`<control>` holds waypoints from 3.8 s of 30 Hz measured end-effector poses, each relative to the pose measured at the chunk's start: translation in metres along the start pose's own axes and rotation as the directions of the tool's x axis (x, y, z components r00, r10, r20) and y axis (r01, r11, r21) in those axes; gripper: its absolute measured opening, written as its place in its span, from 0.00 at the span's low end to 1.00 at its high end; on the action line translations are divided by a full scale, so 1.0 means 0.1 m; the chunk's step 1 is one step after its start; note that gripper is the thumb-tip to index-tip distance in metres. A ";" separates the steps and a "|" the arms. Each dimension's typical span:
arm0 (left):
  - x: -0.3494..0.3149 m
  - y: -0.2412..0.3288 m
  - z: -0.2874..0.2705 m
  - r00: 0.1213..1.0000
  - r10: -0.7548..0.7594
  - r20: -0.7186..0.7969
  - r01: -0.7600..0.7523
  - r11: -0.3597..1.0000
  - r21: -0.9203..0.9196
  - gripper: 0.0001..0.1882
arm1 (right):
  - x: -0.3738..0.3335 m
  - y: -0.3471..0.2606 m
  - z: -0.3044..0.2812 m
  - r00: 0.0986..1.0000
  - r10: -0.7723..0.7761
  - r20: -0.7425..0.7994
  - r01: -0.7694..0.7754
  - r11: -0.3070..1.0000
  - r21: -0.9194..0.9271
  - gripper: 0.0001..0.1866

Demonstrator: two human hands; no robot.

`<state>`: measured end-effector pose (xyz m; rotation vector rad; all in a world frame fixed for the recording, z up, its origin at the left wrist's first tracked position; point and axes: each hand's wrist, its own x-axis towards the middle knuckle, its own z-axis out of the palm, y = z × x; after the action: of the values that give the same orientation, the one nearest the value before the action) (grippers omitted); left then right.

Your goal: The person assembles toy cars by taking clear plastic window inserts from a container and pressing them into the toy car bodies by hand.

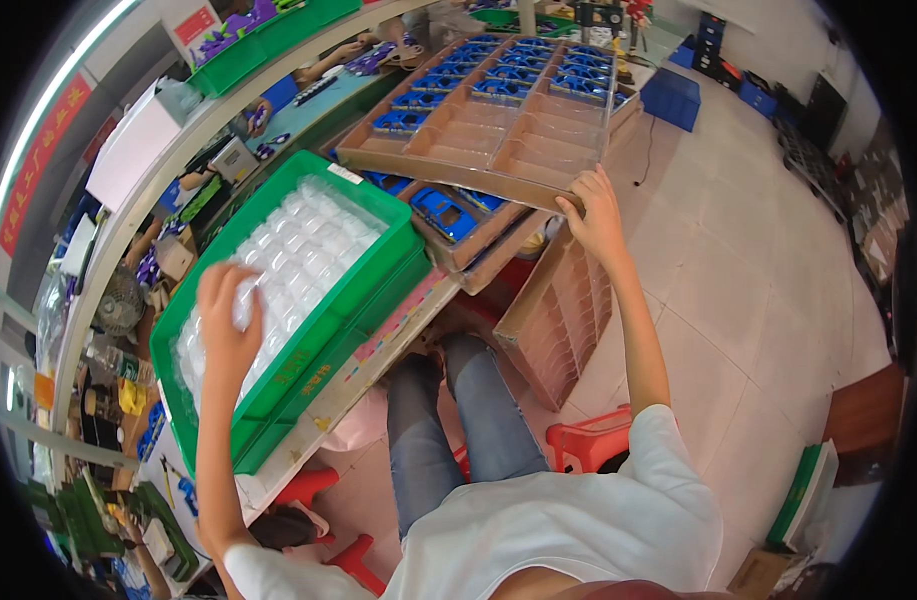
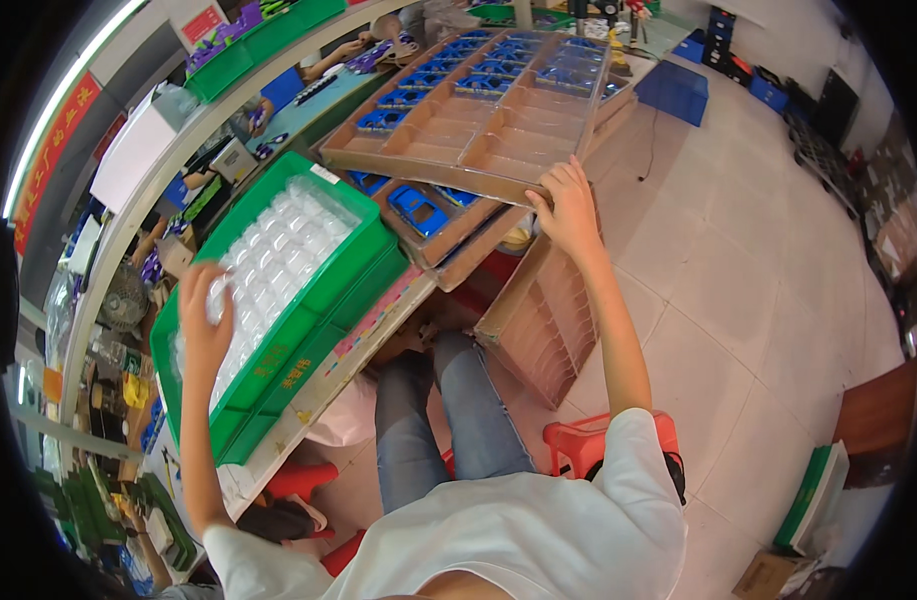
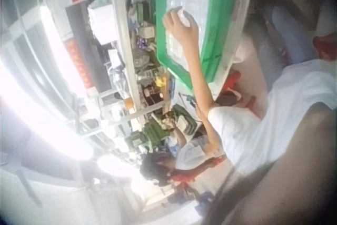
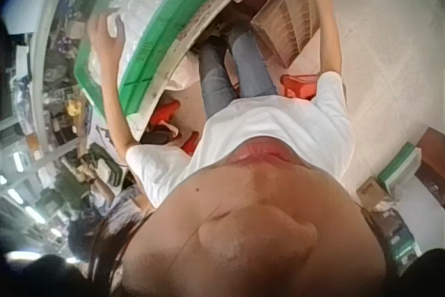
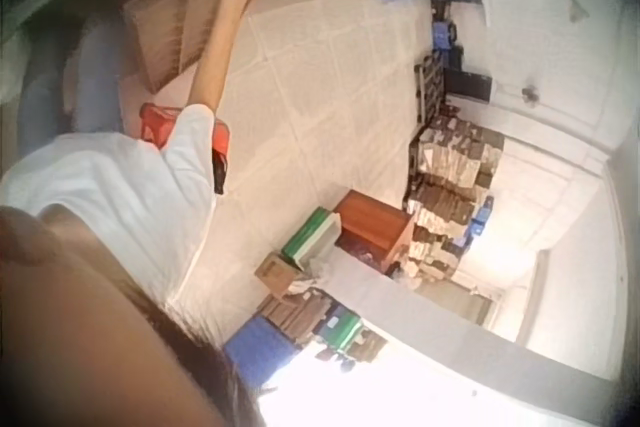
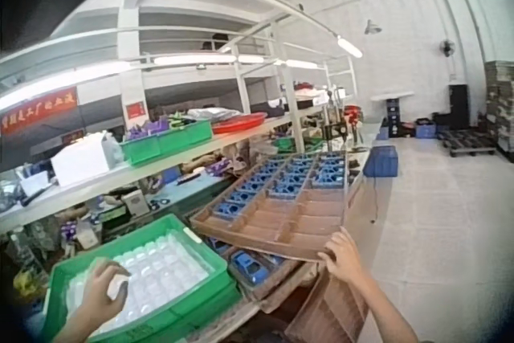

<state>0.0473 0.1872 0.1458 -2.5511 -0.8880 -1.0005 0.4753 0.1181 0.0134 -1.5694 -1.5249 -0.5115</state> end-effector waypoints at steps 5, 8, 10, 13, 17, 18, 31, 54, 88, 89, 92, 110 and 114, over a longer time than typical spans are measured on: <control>0.95 0.00 1.10 0.935 0.351 0.041 -0.345 0.931 -0.119 0.15 | -0.16 0.36 -0.28 0.998 -0.003 -0.056 0.001 0.999 -0.050 0.08; 1.20 -0.16 1.84 0.903 0.428 -0.037 -0.429 0.897 -0.103 0.20 | -0.23 0.60 -0.51 0.998 0.048 -0.039 -0.049 0.998 -0.040 0.08; 1.30 -0.09 2.08 0.881 0.345 0.323 -0.305 0.937 -0.167 0.21 | -0.26 0.80 -0.66 0.996 0.088 0.017 -0.088 0.996 -0.033 0.08; 1.23 0.15 2.22 0.898 0.371 0.238 -0.298 0.908 -0.293 0.18 | -0.30 1.01 -0.88 0.990 0.117 0.085 -0.112 0.992 -0.056 0.08; 1.15 0.46 2.16 0.862 0.480 0.166 -0.415 0.854 -0.315 0.15 | -0.39 1.26 -1.12 0.969 0.214 0.125 -0.200 0.973 -0.115 0.10; 1.12 0.55 2.13 0.849 0.500 0.169 -0.427 0.839 -0.338 0.15 | -0.44 1.22 -1.08 0.967 0.212 0.139 -0.197 0.974 -0.115 0.10; 0.04 1.53 1.39 0.874 0.436 0.213 -0.343 0.866 -0.365 0.16 | -0.60 -0.10 -0.43 0.800 0.168 -0.576 -0.292 0.948 -0.127 0.17; 0.06 1.22 0.97 0.917 0.361 0.171 -0.276 0.882 -0.381 0.22 | 0.23 -0.13 -0.07 0.992 0.062 -0.109 -0.040 0.981 0.191 0.17; -0.05 -0.57 0.51 0.966 -0.256 -0.044 0.206 0.857 -0.471 0.08 | 0.19 -1.39 0.05 0.904 0.389 -0.179 -0.176 0.720 0.672 0.18; -0.12 -0.40 0.36 0.980 -0.112 -0.166 0.054 0.946 -0.321 0.07 | 0.05 -1.31 0.00 0.911 0.404 -0.086 -0.138 0.494 0.858 0.21; -0.53 0.21 -0.02 0.966 0.126 -0.227 -0.085 0.980 0.183 0.07 | -0.29 -1.59 -0.26 0.909 0.363 0.204 -0.187 -0.082 0.979 0.27; -2.20 0.87 -0.23 0.894 -0.425 -0.142 0.367 0.876 -0.312 0.11 | -1.91 -2.65 0.23 0.619 -0.016 0.785 -0.482 -0.797 0.364 0.27; -2.81 0.72 0.00 0.393 -0.898 0.197 0.547 0.056 -0.836 0.07 | -2.01 -2.76 0.16 0.553 0.031 0.833 -0.543 -0.744 0.388 0.28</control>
<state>-0.0695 0.0060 -0.0482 -1.9978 -2.1580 -2.7430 0.1754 -0.0222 -0.0728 -0.3474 -0.3438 1.6507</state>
